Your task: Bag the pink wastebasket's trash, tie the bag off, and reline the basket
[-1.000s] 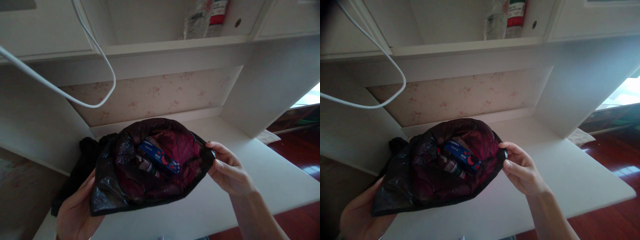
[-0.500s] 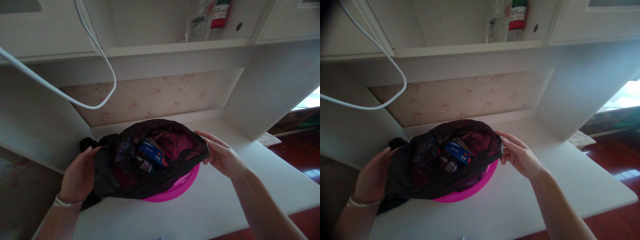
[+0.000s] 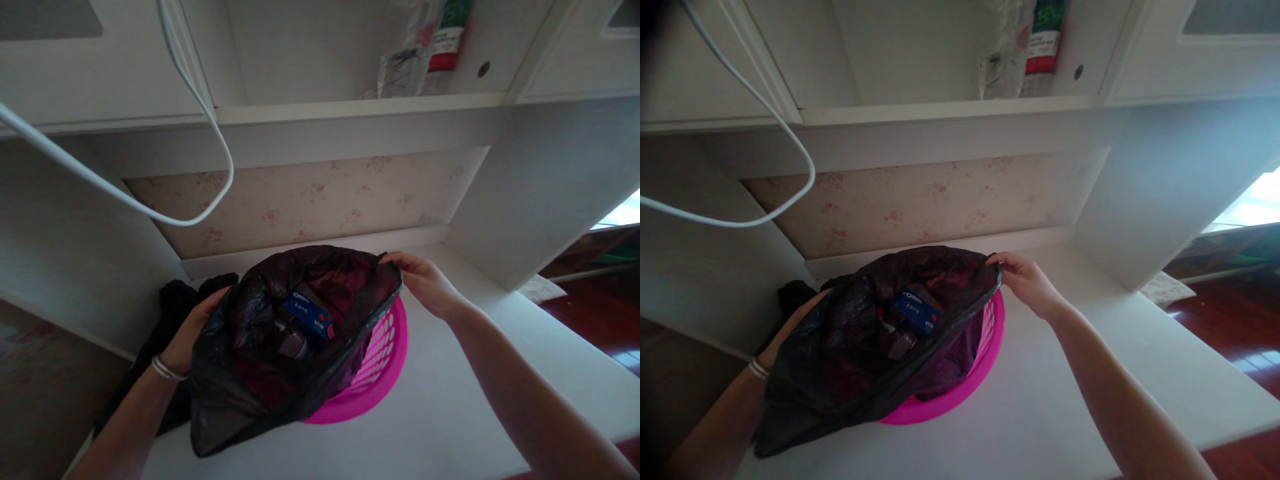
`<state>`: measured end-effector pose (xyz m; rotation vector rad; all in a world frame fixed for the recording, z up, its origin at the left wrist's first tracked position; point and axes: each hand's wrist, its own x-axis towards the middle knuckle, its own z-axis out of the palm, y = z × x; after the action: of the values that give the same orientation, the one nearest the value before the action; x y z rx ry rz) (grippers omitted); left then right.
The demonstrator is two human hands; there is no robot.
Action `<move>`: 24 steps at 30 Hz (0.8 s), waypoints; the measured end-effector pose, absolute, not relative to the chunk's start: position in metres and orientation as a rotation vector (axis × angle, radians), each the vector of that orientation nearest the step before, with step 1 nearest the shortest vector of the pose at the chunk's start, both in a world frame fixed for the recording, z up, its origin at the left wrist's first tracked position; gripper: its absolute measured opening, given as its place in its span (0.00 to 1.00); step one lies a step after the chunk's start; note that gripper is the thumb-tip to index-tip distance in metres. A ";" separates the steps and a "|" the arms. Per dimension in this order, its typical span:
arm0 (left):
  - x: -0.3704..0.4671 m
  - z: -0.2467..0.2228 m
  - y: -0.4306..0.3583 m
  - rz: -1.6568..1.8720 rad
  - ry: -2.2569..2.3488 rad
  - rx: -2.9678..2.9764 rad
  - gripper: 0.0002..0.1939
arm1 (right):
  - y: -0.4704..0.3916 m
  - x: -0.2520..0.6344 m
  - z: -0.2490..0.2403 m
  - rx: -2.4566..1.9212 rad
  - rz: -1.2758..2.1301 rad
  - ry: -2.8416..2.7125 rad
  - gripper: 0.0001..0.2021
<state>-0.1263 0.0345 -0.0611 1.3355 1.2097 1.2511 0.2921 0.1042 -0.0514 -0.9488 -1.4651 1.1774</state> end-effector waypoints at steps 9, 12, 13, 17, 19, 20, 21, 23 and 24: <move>-0.139 -0.033 0.047 1.177 1.329 1.395 0.08 | 0.117 0.275 -0.023 -0.780 1.054 -1.553 0.11; -0.139 -0.021 0.053 1.370 1.326 1.282 0.10 | 0.118 0.269 -0.011 -0.731 1.100 -1.543 0.08; -0.138 -0.016 0.053 1.435 1.314 1.256 0.10 | 0.117 0.267 -0.008 -0.714 1.123 -1.521 0.07; -0.127 0.001 0.047 1.695 1.197 1.211 0.08 | 0.113 0.267 -0.001 -0.627 1.238 -1.393 0.06; -0.125 0.002 0.042 1.809 1.110 1.174 0.08 | 0.110 0.273 -0.003 -0.591 1.271 -1.323 0.06; -0.125 0.000 0.040 1.843 1.083 1.139 0.08 | 0.109 0.278 -0.004 -0.580 1.271 -1.296 0.05; -0.127 -0.003 0.039 1.839 1.073 1.104 0.09 | 0.108 0.283 -0.006 -0.574 1.266 -1.283 0.04; -0.135 -0.014 0.037 1.783 1.079 1.062 0.14 | 0.106 0.295 -0.011 -0.573 1.272 -1.334 0.11; -0.140 -0.019 0.035 1.737 1.087 1.069 0.19 | 0.105 0.300 -0.013 -0.578 1.291 -1.402 0.20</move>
<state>-0.1399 0.0354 -0.0194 1.0690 1.0870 1.7374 0.3001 0.1055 -0.0128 -0.5779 -1.4017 1.2909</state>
